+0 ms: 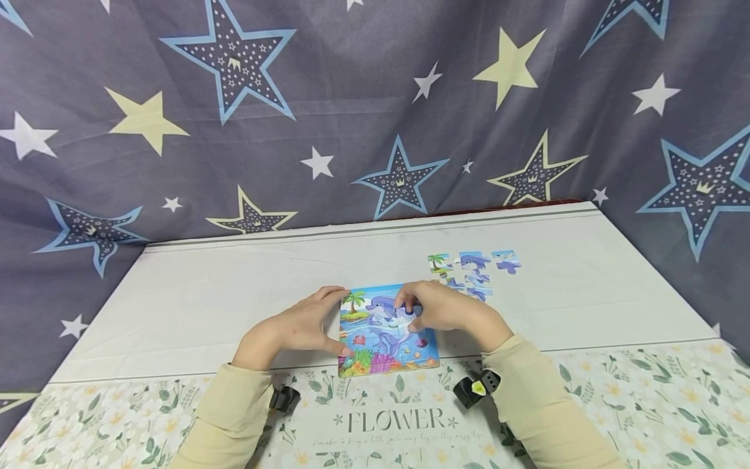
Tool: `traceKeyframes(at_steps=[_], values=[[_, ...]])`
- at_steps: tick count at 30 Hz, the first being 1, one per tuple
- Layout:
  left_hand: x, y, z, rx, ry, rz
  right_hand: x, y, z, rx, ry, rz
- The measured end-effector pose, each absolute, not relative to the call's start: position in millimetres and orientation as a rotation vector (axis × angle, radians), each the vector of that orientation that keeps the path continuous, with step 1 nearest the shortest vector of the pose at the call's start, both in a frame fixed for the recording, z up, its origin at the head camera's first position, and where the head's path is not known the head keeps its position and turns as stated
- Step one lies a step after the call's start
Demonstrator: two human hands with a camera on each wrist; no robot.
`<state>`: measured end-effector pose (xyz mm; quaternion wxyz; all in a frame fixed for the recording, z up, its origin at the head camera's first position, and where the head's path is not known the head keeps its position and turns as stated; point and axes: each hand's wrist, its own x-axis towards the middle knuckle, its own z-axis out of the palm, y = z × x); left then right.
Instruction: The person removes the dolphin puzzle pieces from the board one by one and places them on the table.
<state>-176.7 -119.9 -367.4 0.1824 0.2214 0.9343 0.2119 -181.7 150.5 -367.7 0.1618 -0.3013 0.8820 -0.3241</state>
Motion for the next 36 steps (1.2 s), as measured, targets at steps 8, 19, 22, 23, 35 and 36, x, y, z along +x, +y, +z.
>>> traceKeyframes(at_steps=[8,19,22,23,35,36], values=[[-176.8,-120.1,-368.0,0.617,2.632,0.595,-184.1,152.6,-368.8,-0.871,2.446,-1.013],[-177.2,-120.1,-367.4,0.628,2.628,0.584,-184.1,153.7,-366.3,-0.821,2.461,-0.977],[-177.0,-120.4,-367.7,0.628,2.631,0.584,-184.3,153.5,-365.6,-0.813,2.457,-0.983],[-177.0,-120.5,-367.8,0.628,2.63,0.585,-184.4,153.5,-365.4,-0.808,2.45,-0.99],[-177.1,-120.2,-367.5,0.64,2.624,0.59,-184.1,153.9,-363.4,-0.751,2.433,-1.009],[-177.1,-120.3,-367.7,0.639,2.623,0.589,-184.1,154.0,-363.2,-0.751,2.428,-1.013]])
